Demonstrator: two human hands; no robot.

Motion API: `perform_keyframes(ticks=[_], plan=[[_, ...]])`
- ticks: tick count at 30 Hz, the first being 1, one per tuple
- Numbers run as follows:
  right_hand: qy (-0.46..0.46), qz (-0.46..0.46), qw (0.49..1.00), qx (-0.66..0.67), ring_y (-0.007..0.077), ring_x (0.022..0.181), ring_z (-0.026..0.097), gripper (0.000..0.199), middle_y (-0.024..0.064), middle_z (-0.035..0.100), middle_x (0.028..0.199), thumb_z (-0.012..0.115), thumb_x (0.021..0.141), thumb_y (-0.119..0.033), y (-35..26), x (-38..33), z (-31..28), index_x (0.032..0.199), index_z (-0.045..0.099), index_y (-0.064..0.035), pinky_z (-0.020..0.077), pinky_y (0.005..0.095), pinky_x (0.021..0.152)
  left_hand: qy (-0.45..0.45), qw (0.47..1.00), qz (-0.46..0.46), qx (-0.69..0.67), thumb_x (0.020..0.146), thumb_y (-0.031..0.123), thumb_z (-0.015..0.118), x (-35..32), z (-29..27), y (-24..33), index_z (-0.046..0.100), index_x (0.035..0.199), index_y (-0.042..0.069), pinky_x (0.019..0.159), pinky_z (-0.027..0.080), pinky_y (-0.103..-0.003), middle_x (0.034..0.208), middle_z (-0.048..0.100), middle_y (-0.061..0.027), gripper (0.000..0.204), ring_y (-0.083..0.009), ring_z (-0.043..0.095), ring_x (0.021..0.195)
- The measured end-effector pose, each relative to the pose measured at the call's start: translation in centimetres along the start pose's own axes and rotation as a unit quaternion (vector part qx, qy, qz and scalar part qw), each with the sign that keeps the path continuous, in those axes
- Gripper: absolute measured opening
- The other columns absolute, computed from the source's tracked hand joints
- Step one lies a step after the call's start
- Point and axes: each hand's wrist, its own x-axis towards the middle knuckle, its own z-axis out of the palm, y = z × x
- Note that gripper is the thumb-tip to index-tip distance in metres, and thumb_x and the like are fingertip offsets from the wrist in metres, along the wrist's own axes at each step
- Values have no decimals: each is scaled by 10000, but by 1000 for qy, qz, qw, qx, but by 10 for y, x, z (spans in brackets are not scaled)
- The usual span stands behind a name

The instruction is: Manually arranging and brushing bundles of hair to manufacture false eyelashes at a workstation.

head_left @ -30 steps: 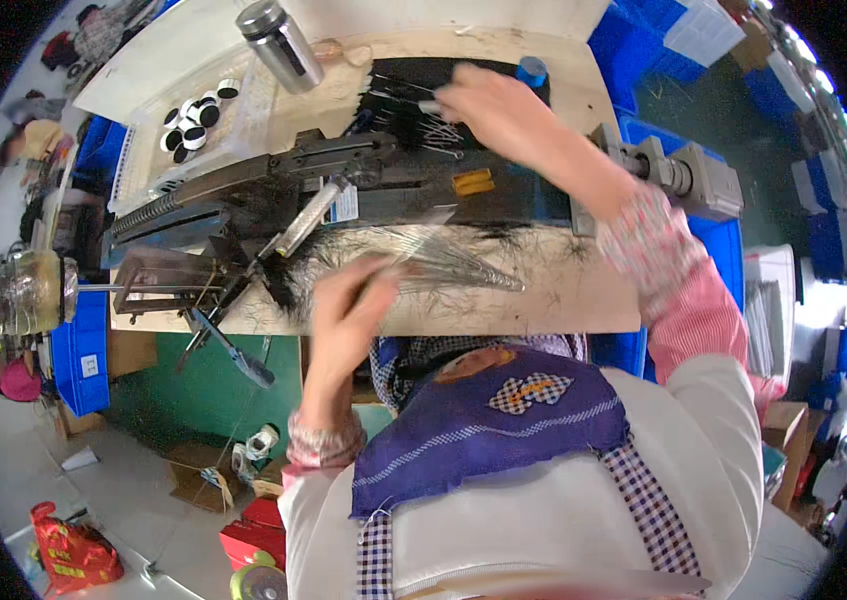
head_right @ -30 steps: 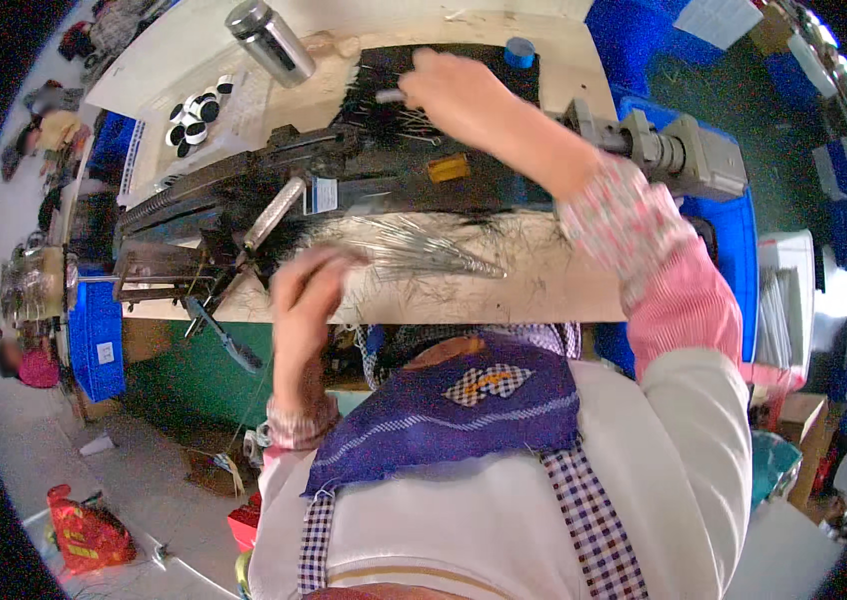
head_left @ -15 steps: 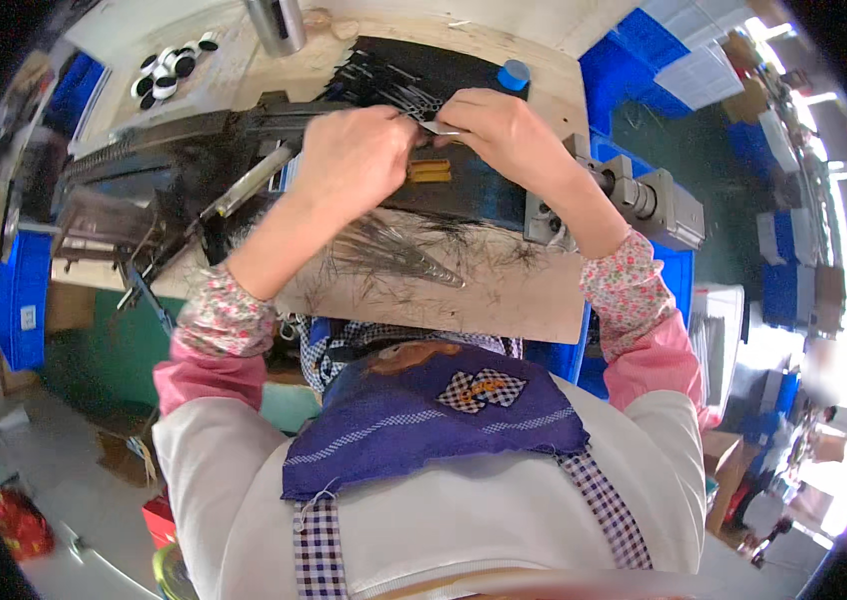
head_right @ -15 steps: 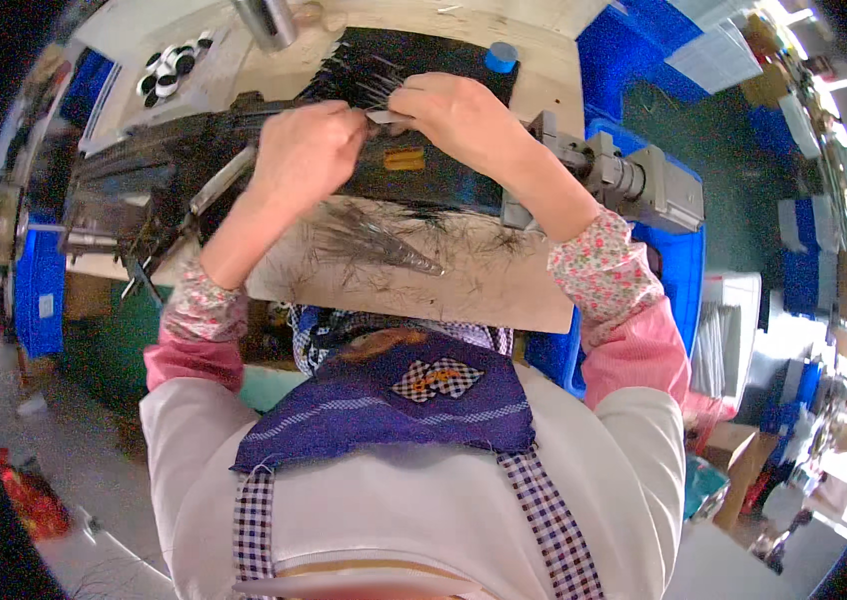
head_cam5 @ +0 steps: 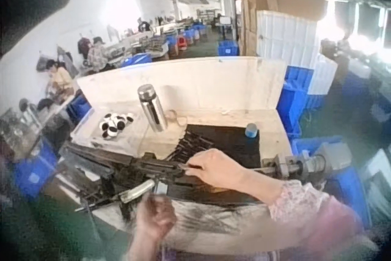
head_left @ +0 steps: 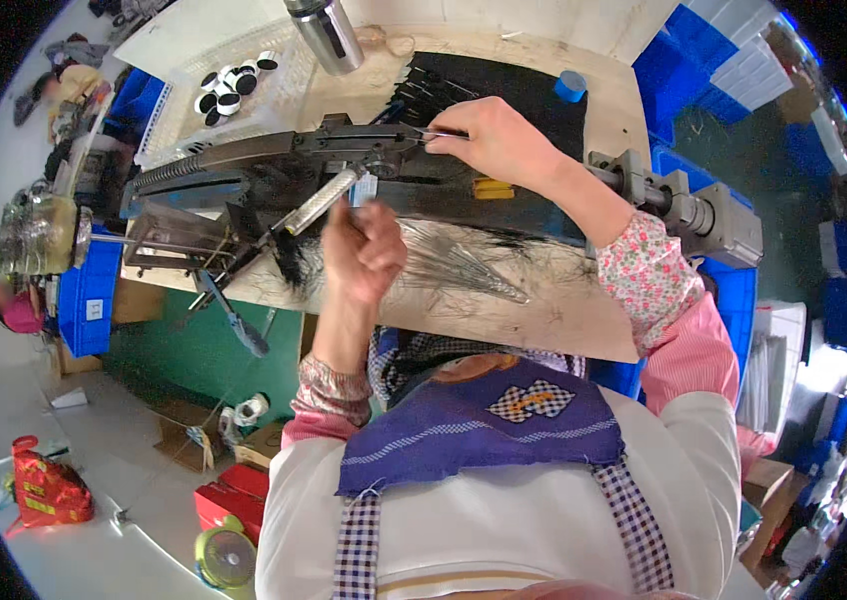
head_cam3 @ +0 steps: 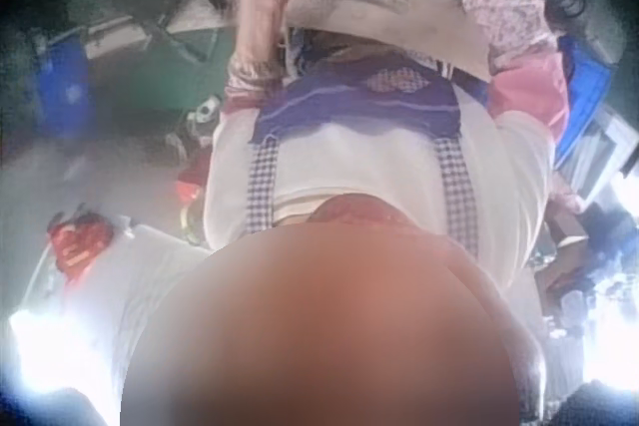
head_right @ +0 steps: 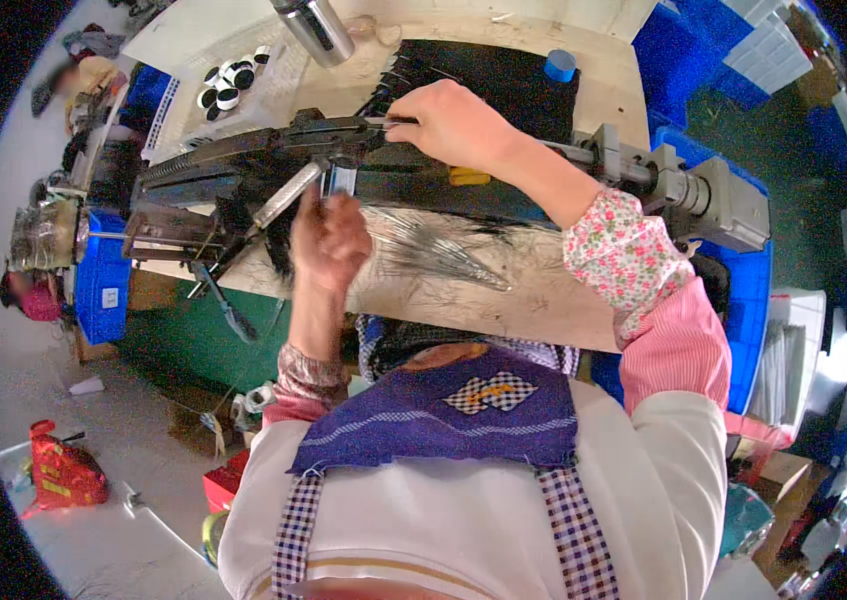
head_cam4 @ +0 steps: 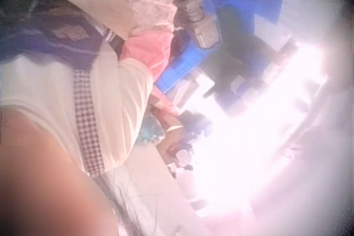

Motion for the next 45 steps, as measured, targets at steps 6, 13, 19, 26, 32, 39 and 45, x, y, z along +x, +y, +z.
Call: perform_keyframes(ticks=[6, 13, 19, 26, 32, 39, 45], plan=[[-3, 63, 998, 29, 305, 744, 630, 195, 156, 657, 810, 639, 828, -156, 1, 1, 0, 916, 663, 16, 495, 339, 693, -58, 995, -46, -65, 937, 403, 497, 0, 80, -4, 498, 964, -9, 318, 279, -205, 597, 459, -15, 413, -67, 388, 344], [-13, 48, 998, 28, 324, 734, 625, 170, 171, 646, 781, 637, 810, -127, 5, 0, 3, 904, 663, 12, 490, 362, 679, -56, 994, -51, -75, 928, 359, 528, 2, 85, -7, 492, 978, -16, 316, 283, -205, 600, 469, -14, 379, -65, 398, 352], [-16, 51, 998, 16, 372, 808, 614, 157, 183, 639, 819, 630, 781, -153, 4, 3, 5, 880, 672, -38, 489, 435, 737, 92, 879, 27, 467, 891, 286, 563, 3, 70, -31, 514, 1081, -23, 379, 353, -222, 660, 530, -33, 365, -93, 474, 455], [40, 2, 981, -190, 298, 873, 625, 186, 87, 601, 948, 638, 770, -128, -25, -11, 5, 951, 640, -84, 523, 389, 703, 132, 703, 97, 692, 882, 201, 634, 3, 17, -37, 551, 966, 25, 472, 434, -252, 639, 546, -16, 212, -88, 523, 525], [-15, 56, 980, -192, 283, 828, 630, 204, 96, 525, 981, 559, 802, -39, -28, -92, 29, 1001, 586, -79, 550, 387, 643, 372, 749, 287, 467, 929, 481, 501, -74, -51, 74, 633, 900, 17, 384, 297, -233, 565, 538, -21, 483, -83, 427, 414], [-66, 235, 928, -283, 347, 861, 605, 144, 134, 510, 981, 551, 837, -77, 21, -81, 28, 957, 483, -38, 507, 462, 652, 311, 746, 325, 492, 953, 330, 526, -47, -41, 74, 578, 940, -5, 386, 264, -231, 574, 477, -14, 339, -84, 379, 418], [-60, 191, 978, -51, 366, 800, 593, 173, 180, 577, 818, 590, 855, -149, -35, -117, -22, 886, 483, -17, 458, 434, 667, 152, 720, 434, 521, 1001, 246, 423, -28, 10, -19, 534, 920, 45, 399, 256, -203, 624, 419, 45, 244, -37, 349, 487]])
